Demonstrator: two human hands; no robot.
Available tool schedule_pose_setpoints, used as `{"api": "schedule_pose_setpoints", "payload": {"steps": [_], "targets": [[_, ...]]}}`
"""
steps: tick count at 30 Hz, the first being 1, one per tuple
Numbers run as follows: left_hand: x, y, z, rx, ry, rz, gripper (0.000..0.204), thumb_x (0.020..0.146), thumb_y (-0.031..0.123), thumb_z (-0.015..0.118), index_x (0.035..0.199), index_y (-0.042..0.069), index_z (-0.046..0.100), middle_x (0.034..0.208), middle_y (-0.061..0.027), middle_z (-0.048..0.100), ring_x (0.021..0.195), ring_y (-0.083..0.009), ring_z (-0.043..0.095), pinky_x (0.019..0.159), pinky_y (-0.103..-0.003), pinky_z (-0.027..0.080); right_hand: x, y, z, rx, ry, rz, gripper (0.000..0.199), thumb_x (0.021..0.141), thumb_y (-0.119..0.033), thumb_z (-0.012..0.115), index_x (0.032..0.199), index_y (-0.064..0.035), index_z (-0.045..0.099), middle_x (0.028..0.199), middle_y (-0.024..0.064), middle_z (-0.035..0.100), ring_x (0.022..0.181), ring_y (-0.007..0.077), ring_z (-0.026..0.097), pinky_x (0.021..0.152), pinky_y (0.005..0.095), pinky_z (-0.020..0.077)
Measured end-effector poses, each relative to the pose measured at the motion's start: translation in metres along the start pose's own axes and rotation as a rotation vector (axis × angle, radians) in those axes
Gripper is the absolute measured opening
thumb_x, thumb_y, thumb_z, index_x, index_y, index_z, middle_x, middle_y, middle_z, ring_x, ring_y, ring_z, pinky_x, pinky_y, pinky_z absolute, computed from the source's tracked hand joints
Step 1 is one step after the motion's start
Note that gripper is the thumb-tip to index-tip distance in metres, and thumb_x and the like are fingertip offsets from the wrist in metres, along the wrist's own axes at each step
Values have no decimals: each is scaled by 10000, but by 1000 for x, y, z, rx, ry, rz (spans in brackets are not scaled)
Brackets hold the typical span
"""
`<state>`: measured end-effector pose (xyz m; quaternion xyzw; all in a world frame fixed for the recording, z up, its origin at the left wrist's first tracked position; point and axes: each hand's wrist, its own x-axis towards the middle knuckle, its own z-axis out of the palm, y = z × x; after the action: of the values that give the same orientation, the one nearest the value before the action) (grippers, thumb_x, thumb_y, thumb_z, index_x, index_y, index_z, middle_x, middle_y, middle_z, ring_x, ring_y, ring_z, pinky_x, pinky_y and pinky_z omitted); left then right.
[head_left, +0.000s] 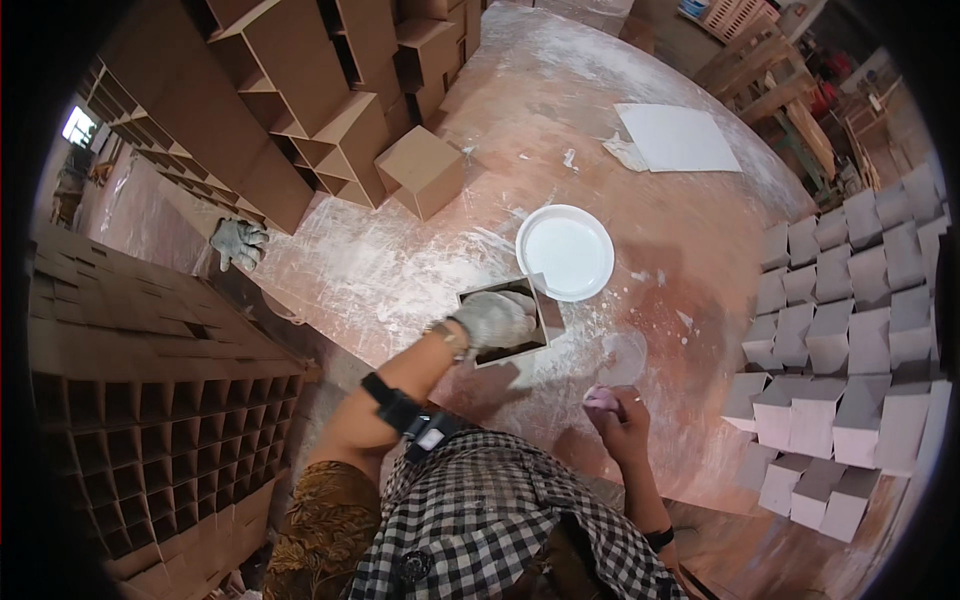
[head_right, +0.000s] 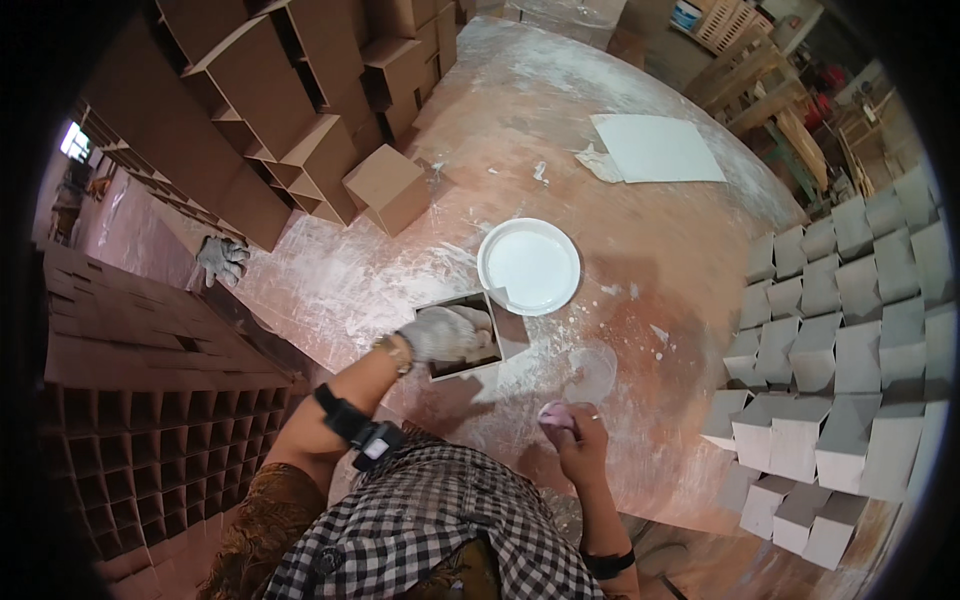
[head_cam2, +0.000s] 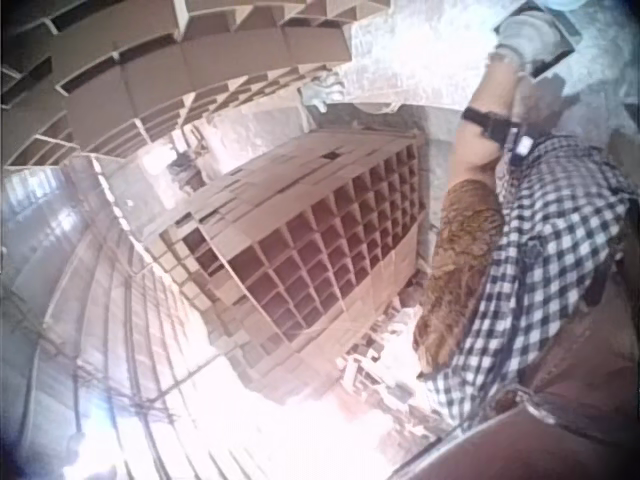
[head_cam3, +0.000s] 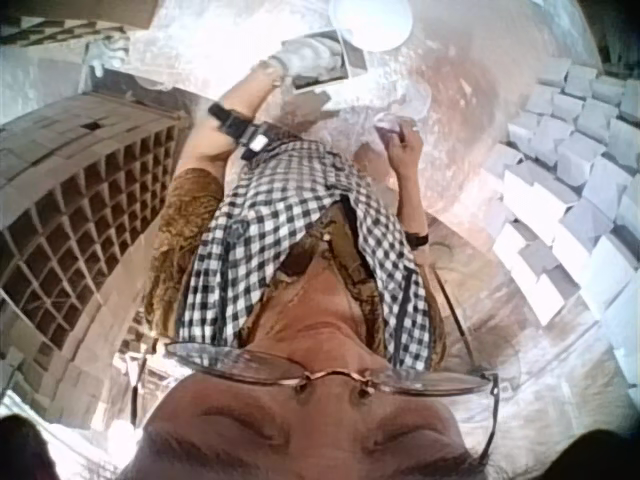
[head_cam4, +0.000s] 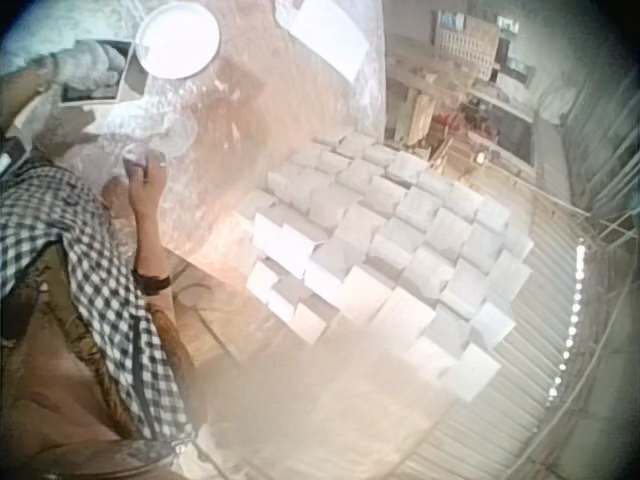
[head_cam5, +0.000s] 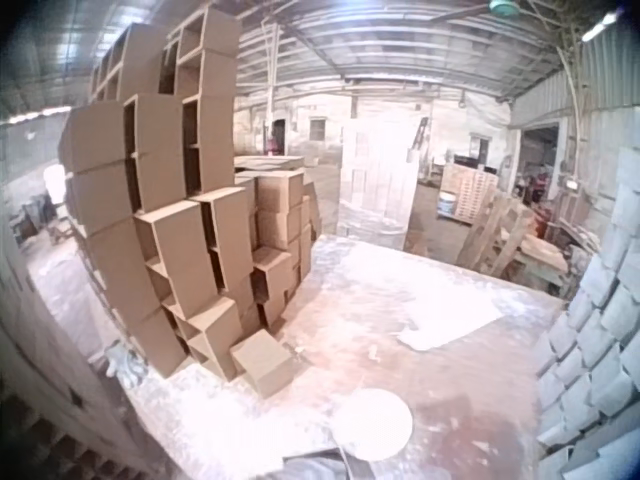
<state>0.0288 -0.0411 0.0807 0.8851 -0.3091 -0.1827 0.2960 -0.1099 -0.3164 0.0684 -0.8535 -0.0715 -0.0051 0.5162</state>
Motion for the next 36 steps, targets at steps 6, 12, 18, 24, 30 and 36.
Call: {"api": "schedule_pose_setpoints", "payload": {"steps": [6, 12, 18, 24, 30, 36], "targets": [[-57, 9, -33, 217, 46, 59, 260, 854, 244, 458, 1049, 150, 601, 1111, -62, 579, 1091, -206, 543, 978, -325, 391, -20, 11, -11, 384, 203, 280, 284, 749, 33, 556, 1025, 9, 620, 930, 61, 617, 853, 149, 578, 775, 268, 460], [-58, -5, -10, 638, -51, 239, 158, 823, 253, 487, 943, 179, 558, 1079, -27, 532, 1221, -194, 427, 1092, -378, 232, -33, 30, -12, 643, 263, 505, 280, 775, 19, 562, 1050, 20, 613, 940, 61, 637, 826, 126, 584, 748, 254, 466], [-56, -35, -28, -69, 48, 250, 126, 789, 116, 660, 907, 76, 643, 967, -24, 637, 1056, -208, 562, 950, -334, 420, -43, 31, -2, 699, 410, 560, 277, 787, 27, 551, 1058, 32, 609, 926, 54, 631, 803, 121, 580, 722, 236, 463], [-67, -1, -64, -882, -27, 76, 215, 811, 118, 692, 991, 2, 665, 966, -66, 656, 916, -136, 603, 812, -270, 480, -48, 13, 11, 738, 523, 545, 246, 806, 26, 554, 1044, 43, 611, 891, 32, 622, 784, 105, 565, 704, 221, 449], [-76, 2, -79, -773, -28, 219, 242, 820, 190, 690, 994, 23, 666, 988, -65, 652, 945, -147, 599, 825, -289, 478, -33, -15, 32, 727, 548, 435, 246, 808, 17, 575, 1050, 45, 606, 923, 46, 624, 814, 115, 572, 744, 227, 454], [-64, 34, -90, 94, 63, 444, 209, 801, 164, 629, 1004, 124, 651, 1051, -78, 629, 977, -255, 601, 822, -335, 497, -25, -56, 34, 459, 724, 117, 256, 803, 17, 561, 1054, 36, 602, 1013, 91, 618, 946, 153, 572, 832, 267, 449]]}}
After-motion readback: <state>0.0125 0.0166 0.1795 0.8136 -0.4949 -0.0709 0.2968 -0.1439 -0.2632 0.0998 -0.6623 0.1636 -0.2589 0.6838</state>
